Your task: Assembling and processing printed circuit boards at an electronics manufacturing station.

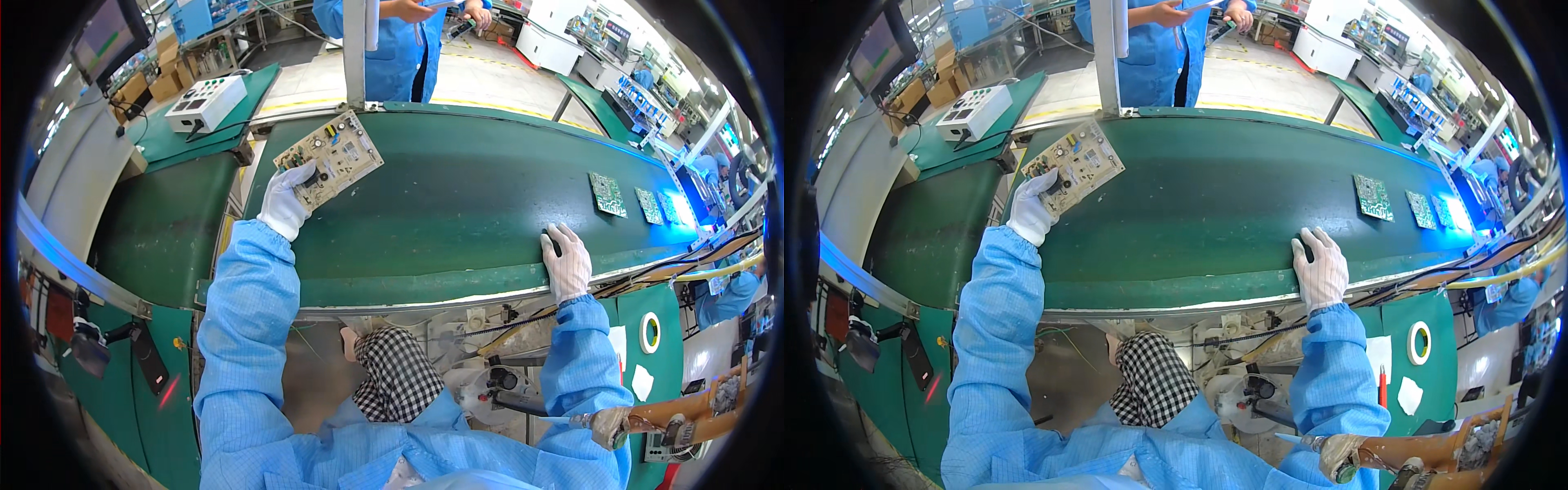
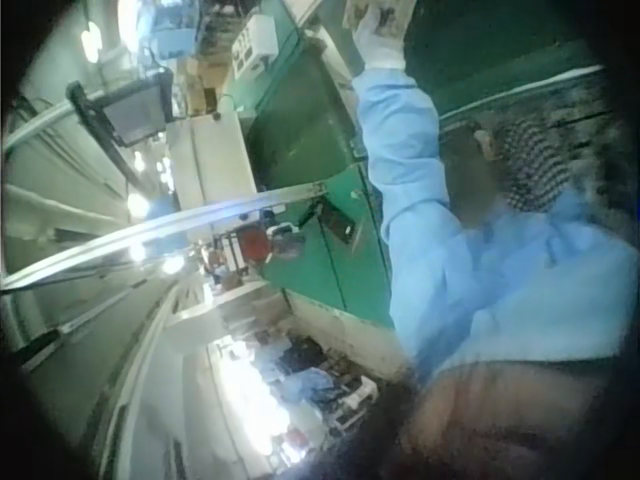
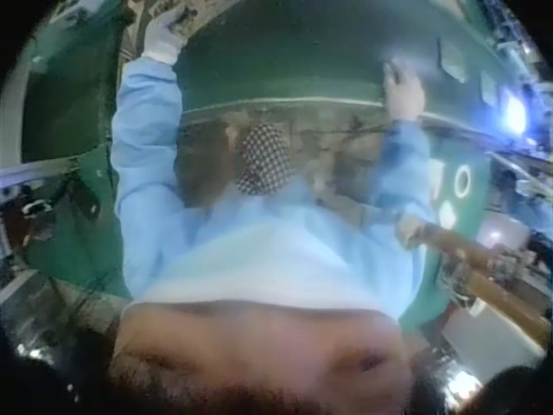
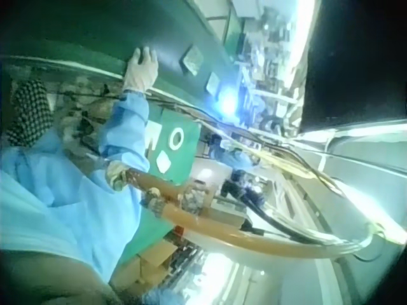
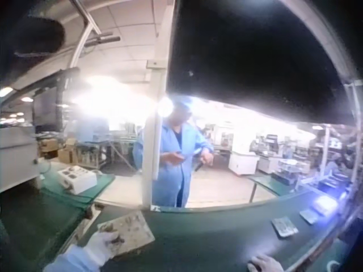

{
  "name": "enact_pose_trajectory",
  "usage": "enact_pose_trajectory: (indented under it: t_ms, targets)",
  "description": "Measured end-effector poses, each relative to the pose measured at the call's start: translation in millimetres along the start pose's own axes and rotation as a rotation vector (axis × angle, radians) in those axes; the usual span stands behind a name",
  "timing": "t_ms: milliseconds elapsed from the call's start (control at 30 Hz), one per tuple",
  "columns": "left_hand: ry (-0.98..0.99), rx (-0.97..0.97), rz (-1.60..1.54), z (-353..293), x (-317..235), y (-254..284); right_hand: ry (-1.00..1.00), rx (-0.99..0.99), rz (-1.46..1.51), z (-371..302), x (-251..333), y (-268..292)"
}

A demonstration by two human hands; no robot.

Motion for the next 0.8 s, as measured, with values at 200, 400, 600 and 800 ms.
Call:
enact_pose_trajectory:
  t_ms: [200,400,600,800]
  targets:
    - [0.017,0.003,0.014,-4.7,-2.0,-6.5,-0.006,-0.022,0.009,-0.8,-0.7,0.2]
    - [0.022,0.015,-0.007,0.5,0.6,-1.3,0.003,-0.049,0.015,-0.7,0.3,1.9]
    - [0.051,0.013,0.001,-0.8,2.1,-4.3,0.003,-0.063,0.016,-2.4,-1.6,1.5]
    - [0.042,0.009,-0.031,-1.6,2.3,-2.7,0.004,-0.067,0.017,-2.8,-0.2,1.0]
Point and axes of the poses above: each hand's wrist, its own z-axis towards the middle knuckle, its own y-axis out of the back of the hand, x = y × z, the point moved 10 cm from there along z, towards the middle knuckle, and after that the axes turned 3 degrees about y, right-handed, at the moved point
